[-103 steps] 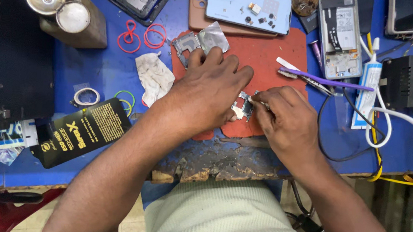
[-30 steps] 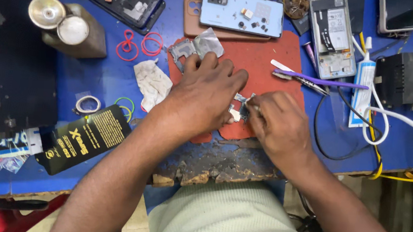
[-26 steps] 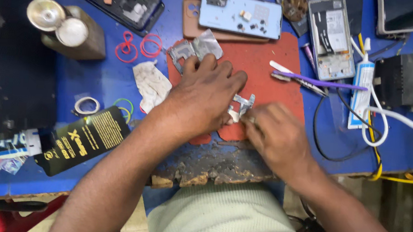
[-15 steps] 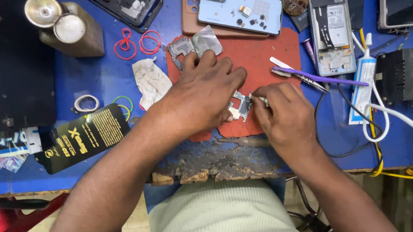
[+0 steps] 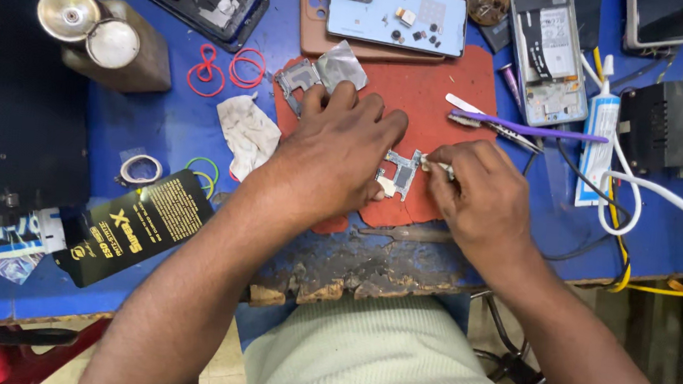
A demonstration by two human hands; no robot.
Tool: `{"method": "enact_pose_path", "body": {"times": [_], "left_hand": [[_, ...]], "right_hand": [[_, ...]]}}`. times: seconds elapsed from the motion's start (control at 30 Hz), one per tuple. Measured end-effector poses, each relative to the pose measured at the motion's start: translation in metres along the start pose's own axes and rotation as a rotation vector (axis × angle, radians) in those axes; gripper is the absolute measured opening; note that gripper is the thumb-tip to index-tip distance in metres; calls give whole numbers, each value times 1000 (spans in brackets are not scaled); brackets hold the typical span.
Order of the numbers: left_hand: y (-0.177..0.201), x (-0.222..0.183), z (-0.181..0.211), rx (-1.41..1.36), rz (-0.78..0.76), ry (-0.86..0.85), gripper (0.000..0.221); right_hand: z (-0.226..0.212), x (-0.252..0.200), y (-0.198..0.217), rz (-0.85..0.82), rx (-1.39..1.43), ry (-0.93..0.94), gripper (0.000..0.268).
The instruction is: The person cleans a mobile phone logic board using a brush and a cloth, then places the component back into the device chassis.
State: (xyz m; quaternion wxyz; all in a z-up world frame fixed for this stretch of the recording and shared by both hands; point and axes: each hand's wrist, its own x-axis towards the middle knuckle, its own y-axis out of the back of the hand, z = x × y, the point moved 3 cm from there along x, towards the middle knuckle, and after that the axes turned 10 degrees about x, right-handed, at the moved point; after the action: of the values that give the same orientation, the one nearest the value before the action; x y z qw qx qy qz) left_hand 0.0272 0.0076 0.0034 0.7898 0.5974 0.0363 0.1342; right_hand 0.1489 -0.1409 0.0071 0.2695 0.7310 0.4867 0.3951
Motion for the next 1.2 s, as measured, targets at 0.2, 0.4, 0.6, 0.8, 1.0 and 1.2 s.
{"method": "enact_pose_path", "body": {"times": [0.2,0.4,0.6,0.8,1.0,1.2], "left_hand": [[2,2,-1,-6,2,6,71],[6,5,-1,-17,40,-35,71],[18,3,-2,-32,157,-69,63],[16,9,-10,-243,94,27,48],[24,14,-14,-528,117,65,45],[27,13,-27,-696,353,175,34]], "right_hand": [[5,-13,12,-3,40,-138,11],[20,-22,18,134,31,-238,12],[5,-17,27,162,-105,47,31],[10,-4,46,213,-23,84,27],[14,49,48,129,198,-19,25],[19,77,21,-261,876,-181,59]]}}
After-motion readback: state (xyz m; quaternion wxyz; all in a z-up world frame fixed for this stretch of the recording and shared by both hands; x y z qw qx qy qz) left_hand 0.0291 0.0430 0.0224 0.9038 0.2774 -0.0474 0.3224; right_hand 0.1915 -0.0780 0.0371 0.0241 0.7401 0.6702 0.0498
